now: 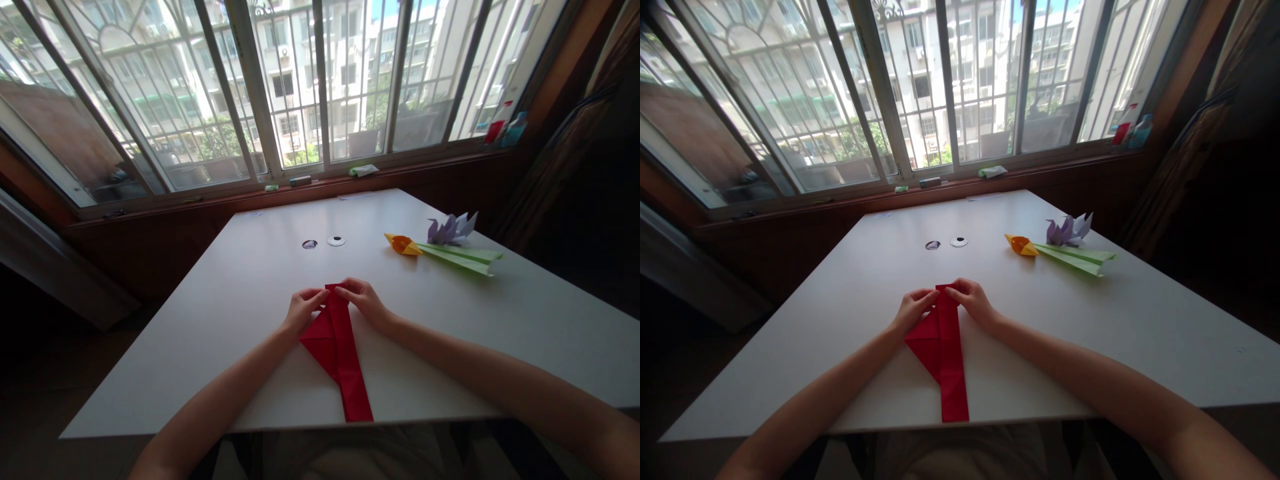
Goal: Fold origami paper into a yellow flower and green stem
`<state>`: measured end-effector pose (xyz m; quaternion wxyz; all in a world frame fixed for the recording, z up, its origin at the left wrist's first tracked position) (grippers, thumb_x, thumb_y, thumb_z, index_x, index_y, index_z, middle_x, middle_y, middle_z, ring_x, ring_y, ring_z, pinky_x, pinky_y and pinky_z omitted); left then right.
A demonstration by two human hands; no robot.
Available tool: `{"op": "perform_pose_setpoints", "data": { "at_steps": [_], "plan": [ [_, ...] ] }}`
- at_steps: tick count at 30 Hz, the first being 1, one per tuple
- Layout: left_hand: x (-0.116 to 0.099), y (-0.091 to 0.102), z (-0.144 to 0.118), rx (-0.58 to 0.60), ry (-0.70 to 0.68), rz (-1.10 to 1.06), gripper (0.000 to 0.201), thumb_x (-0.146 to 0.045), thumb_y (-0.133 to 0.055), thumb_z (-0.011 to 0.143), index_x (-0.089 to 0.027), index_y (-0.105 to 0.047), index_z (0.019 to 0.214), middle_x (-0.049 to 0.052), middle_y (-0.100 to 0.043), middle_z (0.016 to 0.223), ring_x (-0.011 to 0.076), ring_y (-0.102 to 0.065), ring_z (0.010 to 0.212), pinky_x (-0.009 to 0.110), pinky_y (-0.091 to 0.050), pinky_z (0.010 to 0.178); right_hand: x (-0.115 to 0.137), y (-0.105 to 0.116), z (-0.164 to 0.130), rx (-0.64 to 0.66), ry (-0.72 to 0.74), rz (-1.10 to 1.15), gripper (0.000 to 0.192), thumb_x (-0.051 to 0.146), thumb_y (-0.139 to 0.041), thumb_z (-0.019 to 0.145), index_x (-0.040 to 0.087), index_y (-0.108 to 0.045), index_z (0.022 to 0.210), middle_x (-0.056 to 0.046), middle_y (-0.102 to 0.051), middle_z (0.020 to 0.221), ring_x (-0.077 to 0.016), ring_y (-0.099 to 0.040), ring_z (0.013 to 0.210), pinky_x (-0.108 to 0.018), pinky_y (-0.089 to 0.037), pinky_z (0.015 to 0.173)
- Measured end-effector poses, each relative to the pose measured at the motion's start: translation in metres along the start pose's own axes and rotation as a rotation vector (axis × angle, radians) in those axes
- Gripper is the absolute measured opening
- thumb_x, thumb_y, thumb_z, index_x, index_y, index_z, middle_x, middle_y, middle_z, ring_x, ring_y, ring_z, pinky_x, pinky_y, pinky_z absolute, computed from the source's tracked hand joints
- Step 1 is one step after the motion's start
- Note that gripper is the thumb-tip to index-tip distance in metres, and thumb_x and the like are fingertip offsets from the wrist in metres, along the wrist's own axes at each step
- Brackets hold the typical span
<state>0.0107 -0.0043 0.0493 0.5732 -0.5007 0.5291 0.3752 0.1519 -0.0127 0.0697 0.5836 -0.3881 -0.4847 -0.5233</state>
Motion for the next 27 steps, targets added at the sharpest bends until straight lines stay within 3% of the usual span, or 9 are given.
{"op": "perform_pose_setpoints", "data": {
  "at_steps": [7,27],
  "plan": [
    [0.0001,-0.0009,-0.0018,0.048,0.021,0.008,0.026,-0.037,-0.068,0.062,-0.015,-0.067,0.076,0.004,-0.066,0.071,0.0119,-0.056,0.061,0.022,-0.041,0.055,-0.0005,0.0017,0.0003,-0.031,-0.072,0.148,0.022,0.037,-0.061,0.066,0.015,-0.059,0.069,0.001,-0.058,0.066,-0.0117,-0.05,0.062,-0.027,-0.04,0.062],
    [0.003,-0.0015,0.0001,0.033,0.042,0.024,0.026,-0.036,-0.07,0.06,-0.014,-0.067,0.072,0.003,-0.063,0.066,0.009,-0.053,0.057,0.02,-0.04,0.054,-0.0065,0.0018,0.0005,-0.034,-0.087,0.09,0.025,0.039,-0.065,0.063,0.015,-0.063,0.067,-0.001,-0.061,0.065,-0.0129,-0.051,0.062,-0.027,-0.039,0.061]
  ]
}}
Point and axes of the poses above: each hand's wrist, its own z-axis towards the middle knuckle, its own y-axis out of the back of the hand, x = y × z, the point moved 5 cm from there along z, towards the middle knuckle
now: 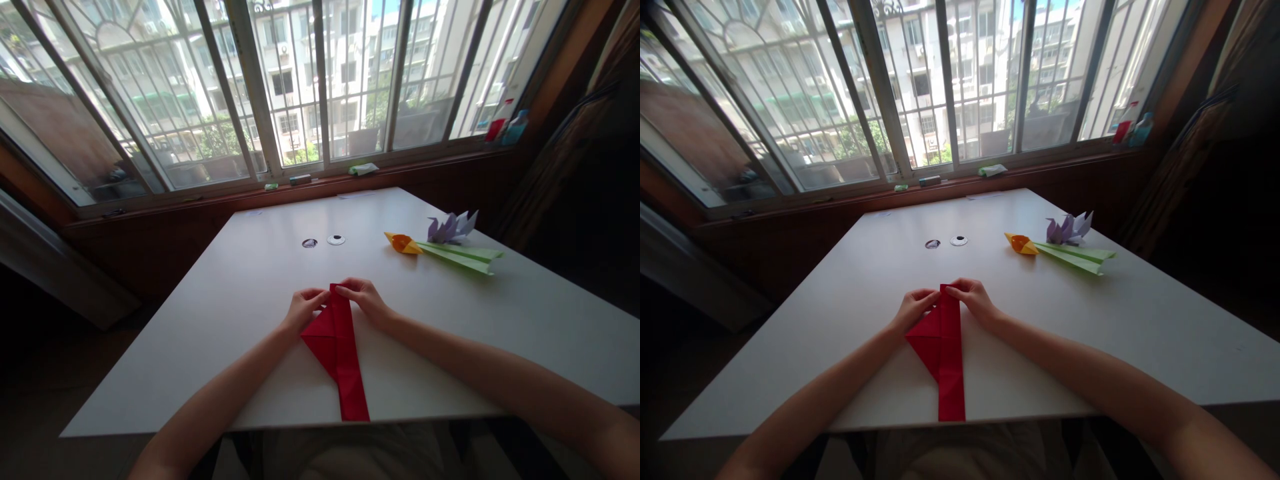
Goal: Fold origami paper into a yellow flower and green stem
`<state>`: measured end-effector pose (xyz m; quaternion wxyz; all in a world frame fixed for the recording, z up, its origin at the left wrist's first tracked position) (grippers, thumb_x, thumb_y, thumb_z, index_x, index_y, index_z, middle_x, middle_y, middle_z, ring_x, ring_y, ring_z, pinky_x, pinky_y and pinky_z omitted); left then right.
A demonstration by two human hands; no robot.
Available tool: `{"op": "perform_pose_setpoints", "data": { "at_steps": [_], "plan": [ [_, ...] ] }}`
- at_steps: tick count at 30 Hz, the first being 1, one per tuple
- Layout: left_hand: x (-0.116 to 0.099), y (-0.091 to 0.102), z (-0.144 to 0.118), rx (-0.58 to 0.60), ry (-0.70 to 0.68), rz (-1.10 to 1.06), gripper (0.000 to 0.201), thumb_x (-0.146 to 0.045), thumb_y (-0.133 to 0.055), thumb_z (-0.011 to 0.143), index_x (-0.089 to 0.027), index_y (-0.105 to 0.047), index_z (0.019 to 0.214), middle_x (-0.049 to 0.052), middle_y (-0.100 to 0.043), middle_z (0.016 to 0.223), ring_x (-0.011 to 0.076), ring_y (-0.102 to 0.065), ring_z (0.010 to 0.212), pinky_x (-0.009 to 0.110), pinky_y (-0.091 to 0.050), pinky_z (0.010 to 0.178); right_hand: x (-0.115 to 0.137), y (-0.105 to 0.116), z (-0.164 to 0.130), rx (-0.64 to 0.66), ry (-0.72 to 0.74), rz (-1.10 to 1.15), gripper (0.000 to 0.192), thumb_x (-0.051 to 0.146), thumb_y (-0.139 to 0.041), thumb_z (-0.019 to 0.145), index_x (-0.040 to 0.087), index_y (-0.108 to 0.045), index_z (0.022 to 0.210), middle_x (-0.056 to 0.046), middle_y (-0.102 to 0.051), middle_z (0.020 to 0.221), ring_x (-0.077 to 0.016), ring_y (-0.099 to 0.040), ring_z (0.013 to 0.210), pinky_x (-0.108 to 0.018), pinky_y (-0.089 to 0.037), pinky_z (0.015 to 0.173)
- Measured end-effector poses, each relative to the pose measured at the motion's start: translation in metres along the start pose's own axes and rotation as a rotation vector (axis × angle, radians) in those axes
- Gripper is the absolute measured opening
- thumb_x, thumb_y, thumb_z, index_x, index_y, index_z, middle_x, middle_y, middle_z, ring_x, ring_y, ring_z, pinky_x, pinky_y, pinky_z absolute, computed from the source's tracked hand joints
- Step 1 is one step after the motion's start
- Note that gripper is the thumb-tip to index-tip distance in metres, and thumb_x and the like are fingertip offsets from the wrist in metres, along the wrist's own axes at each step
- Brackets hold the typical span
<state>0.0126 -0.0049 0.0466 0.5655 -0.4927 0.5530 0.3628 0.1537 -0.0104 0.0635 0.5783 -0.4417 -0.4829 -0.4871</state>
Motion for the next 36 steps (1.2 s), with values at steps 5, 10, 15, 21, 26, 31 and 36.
{"op": "perform_pose_setpoints", "data": {
  "at_steps": [5,10,15,21,26,31,36],
  "plan": [
    [0.0009,0.0002,0.0005,0.002,0.004,-0.006,0.026,-0.037,-0.07,0.059,-0.014,-0.067,0.073,0.002,-0.063,0.065,0.0093,-0.054,0.057,0.021,-0.04,0.055,-0.001,0.0008,-0.0002,0.004,-0.004,0.007,0.022,0.036,-0.064,0.065,0.015,-0.063,0.069,-0.001,-0.061,0.066,-0.0125,-0.051,0.062,-0.027,-0.039,0.061],
    [0.0005,-0.0004,0.0001,0.004,0.001,-0.011,0.026,-0.036,-0.07,0.06,-0.014,-0.067,0.073,0.003,-0.063,0.066,0.0093,-0.054,0.058,0.02,-0.04,0.054,-0.0001,0.0008,-0.0003,0.007,0.0,0.011,0.02,0.034,-0.063,0.065,0.015,-0.063,0.069,-0.001,-0.061,0.066,-0.0124,-0.051,0.062,-0.026,-0.039,0.06],
    [0.0,-0.0012,-0.0006,0.01,-0.008,-0.031,0.024,-0.035,-0.069,0.061,-0.014,-0.067,0.071,0.003,-0.063,0.066,0.0094,-0.055,0.059,0.021,-0.04,0.055,0.0032,-0.0007,0.0001,0.0,0.004,0.001,0.02,0.034,-0.065,0.063,0.015,-0.061,0.065,0.0,-0.06,0.062,-0.0121,-0.05,0.06,-0.026,-0.038,0.059],
    [-0.0012,-0.0014,-0.0009,0.021,-0.014,-0.034,0.023,-0.035,-0.069,0.061,-0.014,-0.067,0.071,0.004,-0.064,0.067,0.0105,-0.056,0.06,0.022,-0.041,0.057,0.0061,-0.0017,-0.0006,-0.001,0.0,-0.004,0.021,0.035,-0.066,0.062,0.015,-0.06,0.063,0.0,-0.06,0.061,-0.0128,-0.051,0.061,-0.026,-0.038,0.06],
    [-0.0005,-0.001,-0.0005,0.03,-0.021,-0.032,0.024,-0.035,-0.069,0.061,-0.014,-0.067,0.072,0.004,-0.065,0.068,0.0114,-0.057,0.061,0.023,-0.042,0.059,0.006,-0.0016,-0.0009,0.007,-0.001,-0.004,0.022,0.036,-0.065,0.062,0.014,-0.06,0.063,-0.001,-0.06,0.061,-0.0129,-0.052,0.06,-0.026,-0.039,0.059],
    [-0.0003,-0.001,-0.001,0.039,-0.021,-0.028,0.026,-0.036,-0.069,0.061,-0.013,-0.067,0.074,0.006,-0.065,0.069,0.0125,-0.057,0.061,0.024,-0.042,0.058,0.0072,-0.0023,-0.0013,0.012,-0.003,-0.015,0.023,0.037,-0.066,0.061,0.015,-0.06,0.063,-0.001,-0.06,0.061,-0.0131,-0.052,0.061,-0.027,-0.039,0.06],
    [-0.0011,-0.0009,-0.0017,0.04,-0.029,-0.036,0.028,-0.038,-0.069,0.06,-0.013,-0.067,0.074,0.006,-0.066,0.07,0.0135,-0.058,0.063,0.025,-0.042,0.06,0.0072,-0.0023,-0.0015,0.008,-0.001,-0.022,0.024,0.038,-0.066,0.061,0.015,-0.06,0.063,-0.001,-0.06,0.061,-0.0129,-0.052,0.06,-0.026,-0.039,0.058]
  ]
}}
Point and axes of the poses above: each hand's wrist, its own z-axis towards the middle knuckle, its own y-axis out of the back of the hand, x = y × z, the point moved 5 cm from there along z, towards the middle knuckle
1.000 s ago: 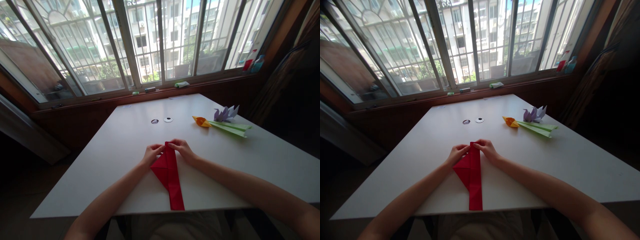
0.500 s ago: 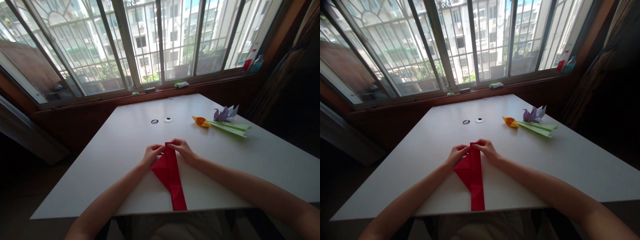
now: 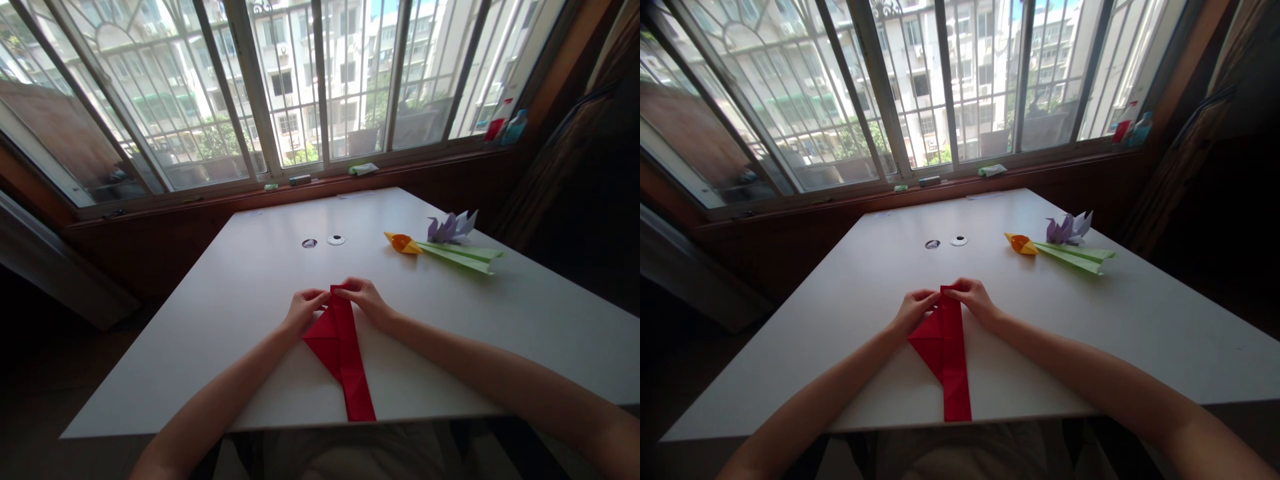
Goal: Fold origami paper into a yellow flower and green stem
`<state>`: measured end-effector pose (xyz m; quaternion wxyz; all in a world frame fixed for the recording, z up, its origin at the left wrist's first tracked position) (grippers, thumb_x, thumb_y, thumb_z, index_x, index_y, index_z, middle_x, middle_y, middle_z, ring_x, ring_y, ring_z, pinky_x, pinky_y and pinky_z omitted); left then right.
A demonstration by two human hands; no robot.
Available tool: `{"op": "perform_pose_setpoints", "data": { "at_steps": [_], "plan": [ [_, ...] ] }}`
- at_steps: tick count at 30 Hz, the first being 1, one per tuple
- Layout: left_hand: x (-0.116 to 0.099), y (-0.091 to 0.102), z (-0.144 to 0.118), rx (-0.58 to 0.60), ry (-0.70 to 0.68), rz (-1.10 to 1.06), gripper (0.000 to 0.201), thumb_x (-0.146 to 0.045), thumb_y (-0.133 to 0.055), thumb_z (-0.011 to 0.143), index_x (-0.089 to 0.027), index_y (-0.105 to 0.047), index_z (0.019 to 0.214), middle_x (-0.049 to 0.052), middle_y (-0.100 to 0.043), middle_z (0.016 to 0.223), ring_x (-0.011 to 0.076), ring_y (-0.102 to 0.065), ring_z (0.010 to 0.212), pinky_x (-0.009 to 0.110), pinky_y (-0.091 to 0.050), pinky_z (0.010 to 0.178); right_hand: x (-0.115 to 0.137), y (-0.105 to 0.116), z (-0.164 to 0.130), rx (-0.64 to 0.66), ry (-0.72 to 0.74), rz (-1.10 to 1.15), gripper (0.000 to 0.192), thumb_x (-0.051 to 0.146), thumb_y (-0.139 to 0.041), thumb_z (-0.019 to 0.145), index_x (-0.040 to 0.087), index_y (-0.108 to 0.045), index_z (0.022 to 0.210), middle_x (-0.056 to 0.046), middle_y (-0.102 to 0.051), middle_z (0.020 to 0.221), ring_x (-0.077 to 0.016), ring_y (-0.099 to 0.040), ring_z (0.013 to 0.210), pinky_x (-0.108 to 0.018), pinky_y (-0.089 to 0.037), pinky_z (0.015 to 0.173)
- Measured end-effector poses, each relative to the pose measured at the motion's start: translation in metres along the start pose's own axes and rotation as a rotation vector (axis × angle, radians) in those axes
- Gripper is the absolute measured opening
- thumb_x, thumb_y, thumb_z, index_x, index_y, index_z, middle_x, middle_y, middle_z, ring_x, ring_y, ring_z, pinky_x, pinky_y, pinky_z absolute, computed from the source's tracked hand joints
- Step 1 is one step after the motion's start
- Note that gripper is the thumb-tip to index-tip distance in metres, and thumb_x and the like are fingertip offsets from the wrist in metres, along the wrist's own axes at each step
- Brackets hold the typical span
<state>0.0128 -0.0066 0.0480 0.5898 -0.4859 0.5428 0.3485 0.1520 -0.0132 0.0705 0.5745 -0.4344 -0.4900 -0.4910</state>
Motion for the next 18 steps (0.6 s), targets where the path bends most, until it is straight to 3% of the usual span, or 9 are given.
{"op": "perform_pose_setpoints", "data": {
  "at_steps": [18],
  "plan": [
    [0.0007,0.0013,0.0012,0.006,-0.01,0.025,0.029,-0.039,-0.069,0.061,-0.013,-0.067,0.075,0.007,-0.066,0.072,0.014,-0.058,0.064,0.025,-0.042,0.06,-0.0018,0.0017,0.0017,-0.008,0.019,-0.014,0.026,0.04,-0.066,0.06,0.015,-0.06,0.062,0.0,-0.058,0.059,-0.0121,-0.05,0.058,-0.026,-0.037,0.057]
  ]
}}
Point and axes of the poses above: each hand's wrist, its own z-axis towards the middle knuckle, its own y-axis out of the back of the hand, x = y × z, the point moved 5 cm from there along z, towards the middle knuckle
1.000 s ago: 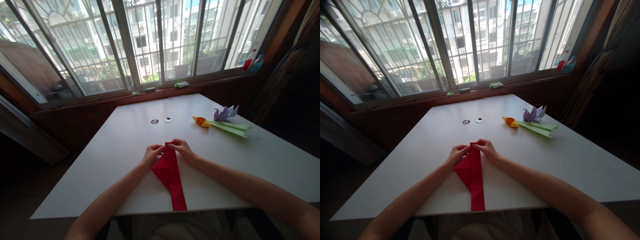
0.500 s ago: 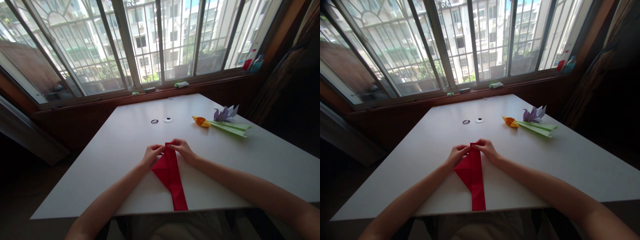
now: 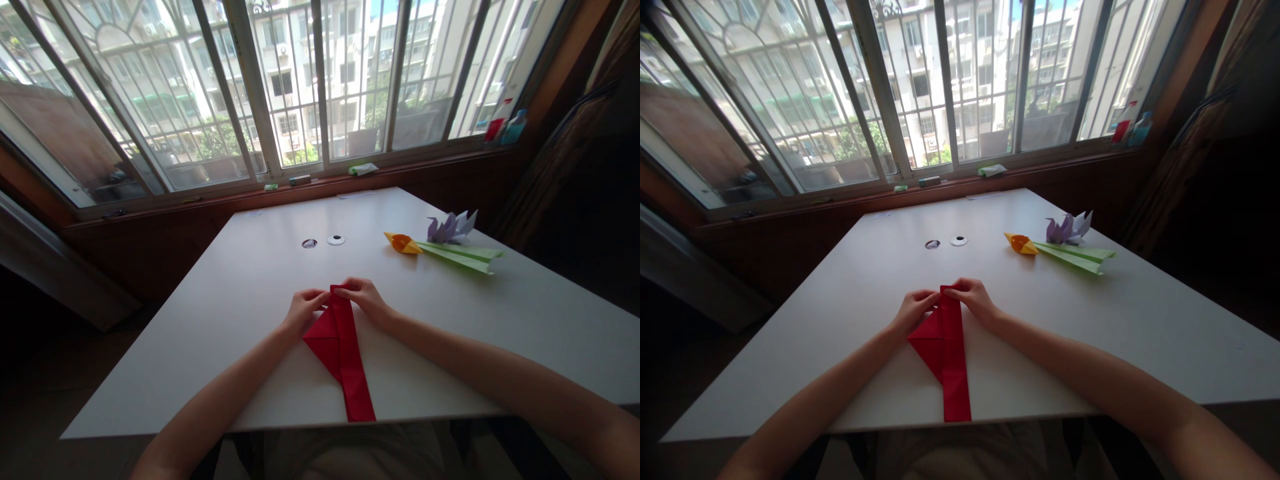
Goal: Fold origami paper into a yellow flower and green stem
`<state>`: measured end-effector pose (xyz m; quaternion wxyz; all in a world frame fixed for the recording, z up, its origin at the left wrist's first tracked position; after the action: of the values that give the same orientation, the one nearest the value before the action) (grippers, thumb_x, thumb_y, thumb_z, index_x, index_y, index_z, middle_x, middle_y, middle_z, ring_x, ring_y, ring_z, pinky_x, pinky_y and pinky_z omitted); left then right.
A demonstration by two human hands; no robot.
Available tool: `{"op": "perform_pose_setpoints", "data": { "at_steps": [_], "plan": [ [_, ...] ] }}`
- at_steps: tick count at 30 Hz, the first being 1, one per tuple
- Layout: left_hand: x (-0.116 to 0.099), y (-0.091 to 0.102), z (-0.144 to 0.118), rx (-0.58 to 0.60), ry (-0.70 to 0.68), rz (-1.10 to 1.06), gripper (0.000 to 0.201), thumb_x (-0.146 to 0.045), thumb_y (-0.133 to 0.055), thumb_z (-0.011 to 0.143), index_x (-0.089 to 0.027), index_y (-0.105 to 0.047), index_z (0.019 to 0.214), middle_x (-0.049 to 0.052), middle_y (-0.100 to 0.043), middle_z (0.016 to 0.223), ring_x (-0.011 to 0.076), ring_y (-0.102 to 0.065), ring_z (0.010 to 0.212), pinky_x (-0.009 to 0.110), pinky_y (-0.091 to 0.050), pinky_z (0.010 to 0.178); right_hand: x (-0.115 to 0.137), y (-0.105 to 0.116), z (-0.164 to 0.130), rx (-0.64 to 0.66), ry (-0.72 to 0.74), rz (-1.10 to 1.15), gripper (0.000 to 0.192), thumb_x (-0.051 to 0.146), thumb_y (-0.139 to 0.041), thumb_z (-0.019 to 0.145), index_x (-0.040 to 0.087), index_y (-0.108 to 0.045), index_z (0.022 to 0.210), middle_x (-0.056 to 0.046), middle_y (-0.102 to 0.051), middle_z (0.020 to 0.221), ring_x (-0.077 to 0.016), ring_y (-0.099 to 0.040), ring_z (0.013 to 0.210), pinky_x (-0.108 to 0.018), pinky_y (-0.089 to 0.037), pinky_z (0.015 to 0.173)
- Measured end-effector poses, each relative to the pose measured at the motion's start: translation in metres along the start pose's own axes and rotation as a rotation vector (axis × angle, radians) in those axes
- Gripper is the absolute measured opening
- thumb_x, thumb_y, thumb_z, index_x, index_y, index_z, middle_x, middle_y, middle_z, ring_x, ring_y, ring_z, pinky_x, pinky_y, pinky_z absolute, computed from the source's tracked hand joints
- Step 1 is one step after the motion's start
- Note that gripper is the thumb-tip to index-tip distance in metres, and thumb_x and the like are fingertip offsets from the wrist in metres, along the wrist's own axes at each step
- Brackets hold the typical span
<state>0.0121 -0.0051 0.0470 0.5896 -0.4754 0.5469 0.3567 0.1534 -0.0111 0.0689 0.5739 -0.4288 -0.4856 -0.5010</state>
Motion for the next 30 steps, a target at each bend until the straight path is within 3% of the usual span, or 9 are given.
{"op": "perform_pose_setpoints", "data": {
  "at_steps": [17,24,30],
  "plan": [
    [-0.0023,-0.0012,-0.0008,-0.014,0.006,-0.012,0.029,-0.039,-0.069,0.06,-0.014,-0.066,0.074,0.006,-0.065,0.07,0.0129,-0.058,0.063,0.023,-0.043,0.057,-0.0026,0.0004,0.0006,0.007,0.0,-0.023,0.027,0.041,-0.064,0.063,0.015,-0.06,0.064,0.0,-0.058,0.061,-0.0121,-0.05,0.06,-0.025,-0.038,0.057],
    [-0.006,-0.0022,-0.001,-0.053,-0.045,0.158,0.03,-0.04,-0.07,0.056,-0.014,-0.066,0.068,0.004,-0.063,0.063,0.0105,-0.053,0.055,0.021,-0.04,0.051,0.0003,-0.0017,-0.0005,-0.001,0.044,-0.06,0.028,0.043,-0.064,0.061,0.015,-0.06,0.061,0.001,-0.056,0.059,-0.011,-0.048,0.057,-0.025,-0.037,0.055],
    [-0.0017,0.0029,0.0035,-0.099,-0.073,0.137,0.028,-0.039,-0.07,0.056,-0.014,-0.067,0.069,0.004,-0.063,0.065,0.0121,-0.054,0.059,0.022,-0.042,0.053,-0.0018,0.0033,0.0015,-0.06,0.043,-0.049,0.026,0.042,-0.064,0.062,0.016,-0.062,0.066,-0.001,-0.059,0.063,-0.0132,-0.052,0.062,-0.027,-0.04,0.06]
  ]
}}
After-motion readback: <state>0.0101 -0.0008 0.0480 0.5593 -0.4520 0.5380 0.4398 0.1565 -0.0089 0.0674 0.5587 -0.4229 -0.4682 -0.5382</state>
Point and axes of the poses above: each hand's wrist, its own z-axis towards the middle knuckle, its own y-axis out of the back of the hand, x = y × z, the point moved 5 cm from there along z, towards the middle knuckle
